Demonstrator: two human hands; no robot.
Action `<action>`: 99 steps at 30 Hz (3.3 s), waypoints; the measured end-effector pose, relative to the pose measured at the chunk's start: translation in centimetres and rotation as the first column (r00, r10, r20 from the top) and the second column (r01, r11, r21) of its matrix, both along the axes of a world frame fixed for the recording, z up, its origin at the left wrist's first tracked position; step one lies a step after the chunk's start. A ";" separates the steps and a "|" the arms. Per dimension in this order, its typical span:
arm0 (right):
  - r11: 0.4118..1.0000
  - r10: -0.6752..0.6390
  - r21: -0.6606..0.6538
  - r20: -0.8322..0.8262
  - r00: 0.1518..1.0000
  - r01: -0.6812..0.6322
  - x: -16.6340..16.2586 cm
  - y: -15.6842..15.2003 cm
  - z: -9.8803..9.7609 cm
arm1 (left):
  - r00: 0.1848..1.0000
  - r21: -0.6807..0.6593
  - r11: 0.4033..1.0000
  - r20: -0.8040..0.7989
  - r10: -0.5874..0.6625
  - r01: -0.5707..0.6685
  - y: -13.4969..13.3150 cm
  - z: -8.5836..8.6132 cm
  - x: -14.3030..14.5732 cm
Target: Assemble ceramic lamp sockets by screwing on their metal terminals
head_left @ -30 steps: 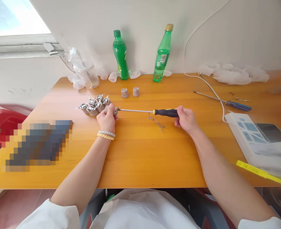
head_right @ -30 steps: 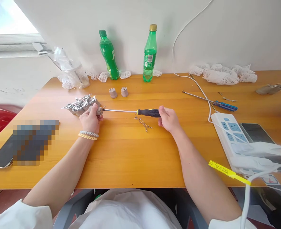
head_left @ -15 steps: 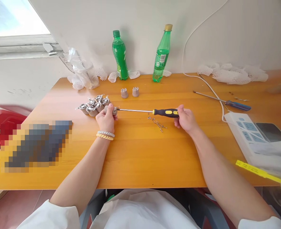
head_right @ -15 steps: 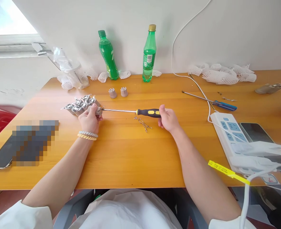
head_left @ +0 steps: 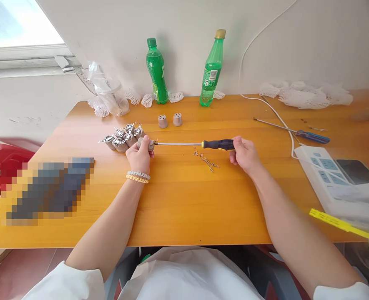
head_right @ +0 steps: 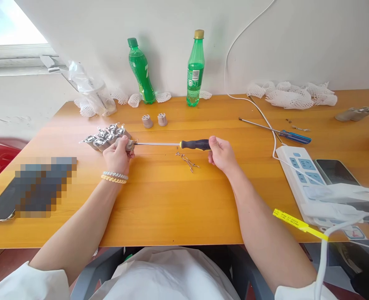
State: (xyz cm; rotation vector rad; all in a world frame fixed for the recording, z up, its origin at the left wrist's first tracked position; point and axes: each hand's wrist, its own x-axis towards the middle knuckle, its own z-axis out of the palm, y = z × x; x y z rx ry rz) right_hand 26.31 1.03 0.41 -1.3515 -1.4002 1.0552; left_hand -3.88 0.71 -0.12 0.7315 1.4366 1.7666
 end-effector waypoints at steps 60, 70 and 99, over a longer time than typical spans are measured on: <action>0.965 0.161 -0.155 -0.290 0.943 -0.212 -0.1 -0.3 1.1 | 0.997 -0.003 0.997 -0.002 -0.083 0.083 -0.3 0.5 -0.3; 0.971 0.114 -0.202 -0.085 0.990 -0.129 0.4 0.1 0.2 | 0.997 -0.009 0.997 -0.015 -0.074 0.074 -0.3 0.6 -0.2; 0.972 0.211 -0.113 0.016 0.977 -0.208 0.3 -0.4 0.4 | 0.999 0.002 0.999 0.018 -0.041 0.041 -0.1 0.6 -0.5</action>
